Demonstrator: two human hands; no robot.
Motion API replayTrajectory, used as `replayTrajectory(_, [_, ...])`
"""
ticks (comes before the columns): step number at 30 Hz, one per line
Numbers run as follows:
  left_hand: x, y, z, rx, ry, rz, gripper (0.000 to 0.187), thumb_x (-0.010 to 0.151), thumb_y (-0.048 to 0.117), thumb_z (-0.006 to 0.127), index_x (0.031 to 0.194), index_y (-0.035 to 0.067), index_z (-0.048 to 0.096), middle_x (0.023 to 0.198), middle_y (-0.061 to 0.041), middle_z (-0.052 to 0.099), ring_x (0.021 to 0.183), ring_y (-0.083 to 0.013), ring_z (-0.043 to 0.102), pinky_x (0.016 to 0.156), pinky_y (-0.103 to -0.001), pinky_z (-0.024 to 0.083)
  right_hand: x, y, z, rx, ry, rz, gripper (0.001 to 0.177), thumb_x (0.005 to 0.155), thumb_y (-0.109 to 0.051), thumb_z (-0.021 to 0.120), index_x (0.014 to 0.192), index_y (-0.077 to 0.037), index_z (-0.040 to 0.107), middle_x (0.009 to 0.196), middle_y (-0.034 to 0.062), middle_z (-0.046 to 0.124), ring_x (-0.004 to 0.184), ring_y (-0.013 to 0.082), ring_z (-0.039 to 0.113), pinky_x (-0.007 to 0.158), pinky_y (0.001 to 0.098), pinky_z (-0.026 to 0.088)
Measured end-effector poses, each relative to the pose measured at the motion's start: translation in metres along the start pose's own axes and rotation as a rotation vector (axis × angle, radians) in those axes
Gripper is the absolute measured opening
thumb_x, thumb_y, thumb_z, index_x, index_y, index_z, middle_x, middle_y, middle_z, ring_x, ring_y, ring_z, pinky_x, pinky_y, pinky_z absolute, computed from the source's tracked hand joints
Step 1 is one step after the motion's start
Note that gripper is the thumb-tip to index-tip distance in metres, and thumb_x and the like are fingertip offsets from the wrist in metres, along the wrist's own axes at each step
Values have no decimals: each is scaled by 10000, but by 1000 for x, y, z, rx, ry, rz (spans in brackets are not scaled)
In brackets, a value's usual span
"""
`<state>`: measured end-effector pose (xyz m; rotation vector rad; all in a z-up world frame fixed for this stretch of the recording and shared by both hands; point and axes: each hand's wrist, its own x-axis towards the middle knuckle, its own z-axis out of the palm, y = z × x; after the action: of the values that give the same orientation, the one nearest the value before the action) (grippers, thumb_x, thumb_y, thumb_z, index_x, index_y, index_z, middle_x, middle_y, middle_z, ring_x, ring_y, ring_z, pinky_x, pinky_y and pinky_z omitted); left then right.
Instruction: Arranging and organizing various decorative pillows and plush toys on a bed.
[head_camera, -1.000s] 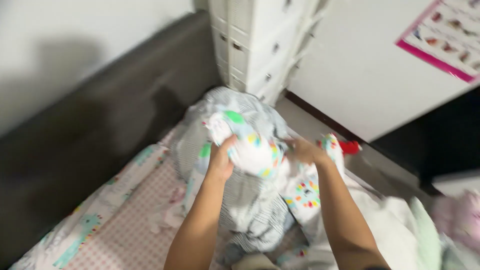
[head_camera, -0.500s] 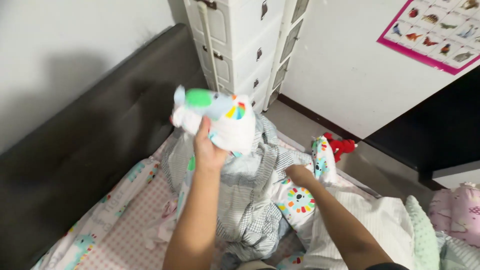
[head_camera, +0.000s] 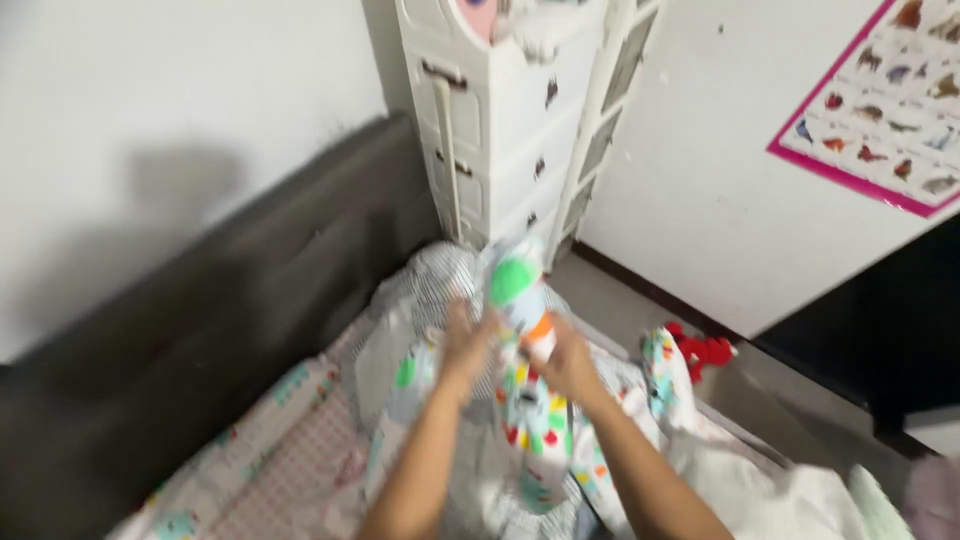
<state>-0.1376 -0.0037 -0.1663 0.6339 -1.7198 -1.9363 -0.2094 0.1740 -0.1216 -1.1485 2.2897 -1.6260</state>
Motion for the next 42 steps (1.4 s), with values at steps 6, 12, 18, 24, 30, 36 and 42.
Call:
replayTrajectory(6, [-37,2,15,-355,39,-330,631,884,366,693,1415,63,538,1249,-67,680,1053,-217,688,835,-400,580,29,-61,-13,-30,-71,-114,516,874,-264,591,1338,-45,642,1272,166,669,1227,324,648,1083,411,492])
replayTrajectory(12, [-13,26,7,-997,-52,-132,550,1028,386,650,1461,84,496,1282,-52,626,1137,-222,627,997,-436,536,-19,-6,18,-489,71,-478,708,950,-508,552,1435,6,511,1479,385,501,1255,506,547,1017,519,418])
replayTrajectory(18, [-4,94,-28,-1068,-154,4,580,925,372,615,1417,75,534,1376,-95,632,1229,-277,653,1070,-473,510,-66,240,-5,-334,-368,604,772,879,-659,529,1285,-26,703,1152,230,753,1103,333,727,997,461,555])
replayTrajectory(24, [64,-105,-12,-930,-287,-350,508,886,347,606,1258,5,653,1211,-162,708,1088,-304,682,1005,-445,527,34,78,-20,893,-354,166,913,949,-702,431,1540,-7,428,1542,114,557,1404,221,535,1170,370,403])
replayTrajectory(30, [77,-61,-40,-1047,-149,-61,424,887,282,598,1171,-32,620,1110,-172,702,1024,-315,678,975,-449,544,-47,83,30,307,-678,172,805,876,-337,780,1498,9,404,1463,196,553,1314,271,538,1120,420,440])
replayTrajectory(36, [4,55,-108,-1127,21,182,439,885,266,616,1263,44,629,1184,-120,720,1069,-294,693,998,-459,552,-86,147,48,63,-930,531,648,739,-35,776,1354,-77,575,1306,87,693,1229,194,627,1054,371,519])
replayTrajectory(42, [-80,75,-188,-1156,140,189,457,961,383,578,1272,55,642,1193,-137,709,1082,-299,688,987,-474,545,-57,114,105,607,-977,569,687,846,-397,590,1431,-50,496,1357,125,656,1223,266,634,1019,439,525])
